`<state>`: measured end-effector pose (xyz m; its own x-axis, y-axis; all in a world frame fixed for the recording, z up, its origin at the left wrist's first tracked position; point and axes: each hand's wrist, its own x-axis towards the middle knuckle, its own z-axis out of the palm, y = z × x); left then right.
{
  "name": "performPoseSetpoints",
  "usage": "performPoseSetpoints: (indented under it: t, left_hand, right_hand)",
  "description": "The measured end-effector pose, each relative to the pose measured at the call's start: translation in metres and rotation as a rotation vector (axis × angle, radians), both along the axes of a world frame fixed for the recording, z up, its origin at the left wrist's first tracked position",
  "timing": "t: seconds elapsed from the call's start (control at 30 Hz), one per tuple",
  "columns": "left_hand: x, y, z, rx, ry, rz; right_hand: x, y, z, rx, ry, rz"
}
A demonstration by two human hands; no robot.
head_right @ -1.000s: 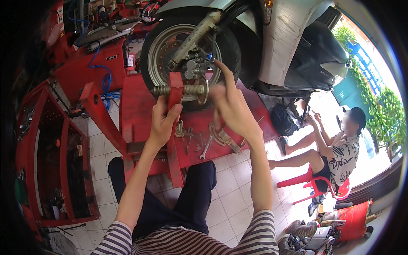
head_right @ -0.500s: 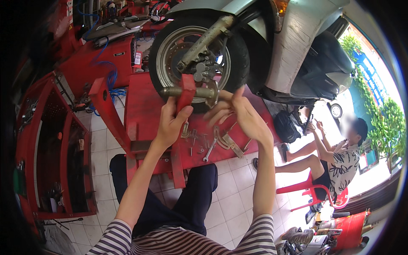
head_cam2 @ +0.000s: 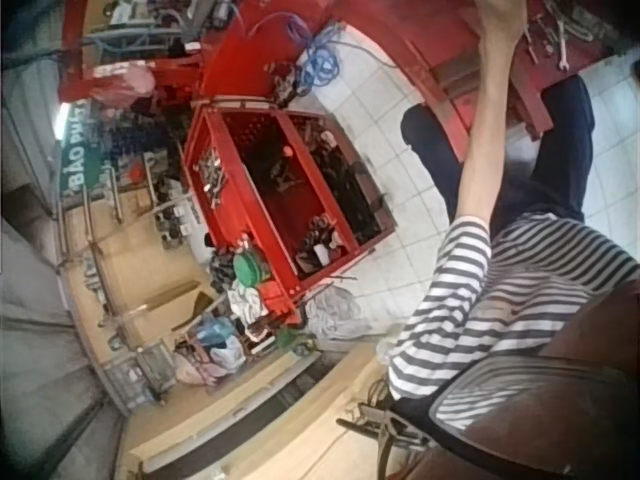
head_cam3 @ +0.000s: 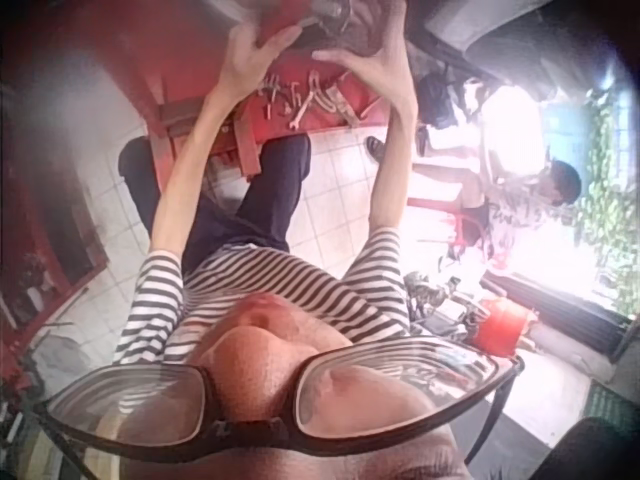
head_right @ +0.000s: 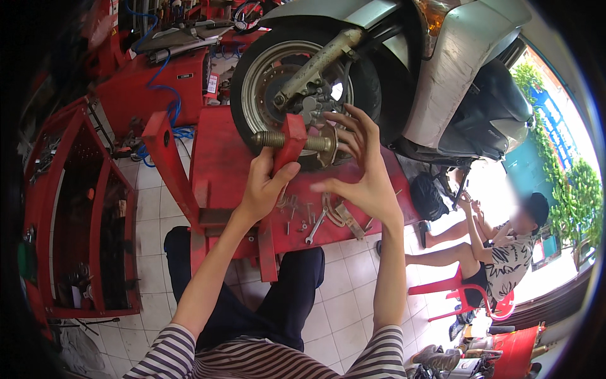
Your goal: The person aligns two metal arms of a stand and threads a large bolt through them, attaching a washer and a nut by hand.
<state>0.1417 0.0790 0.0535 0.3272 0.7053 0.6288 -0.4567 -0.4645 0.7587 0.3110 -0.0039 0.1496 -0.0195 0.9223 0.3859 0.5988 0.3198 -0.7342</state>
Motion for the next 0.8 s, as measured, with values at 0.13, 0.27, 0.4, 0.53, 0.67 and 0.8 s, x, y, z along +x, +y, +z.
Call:
performPoseSetpoints:
  t: [0.13,0.27,0.4,0.53,0.67,0.8]
  left_hand:
    - [-0.005,0.002,0.001,0.001,-0.019,0.006]
    - [0.002,-0.001,0.002,0.039,-0.019,0.006]
    - [-0.004,0.001,0.004,0.033,0.0,0.012]
    - [-0.002,0.002,0.003,0.046,0.0,0.04]
    - [-0.002,0.003,0.0,0.06,0.01,0.058]
    - [-0.003,0.0,0.003,0.022,0.016,0.017]
  right_hand:
    - [-0.003,-0.009,0.006,-0.319,0.314,0.237]
    - [-0.009,-0.013,0.0,0.027,-0.035,-0.001]
    - [-0.02,0.005,0.001,0.278,-0.159,-0.009]
    - [0.007,-0.009,0.001,-0.255,0.134,0.137]
    - [-0.006,-0.009,-0.008,0.001,-0.033,0.065]
    - [-0.016,0.007,0.001,0.332,-0.117,0.1]
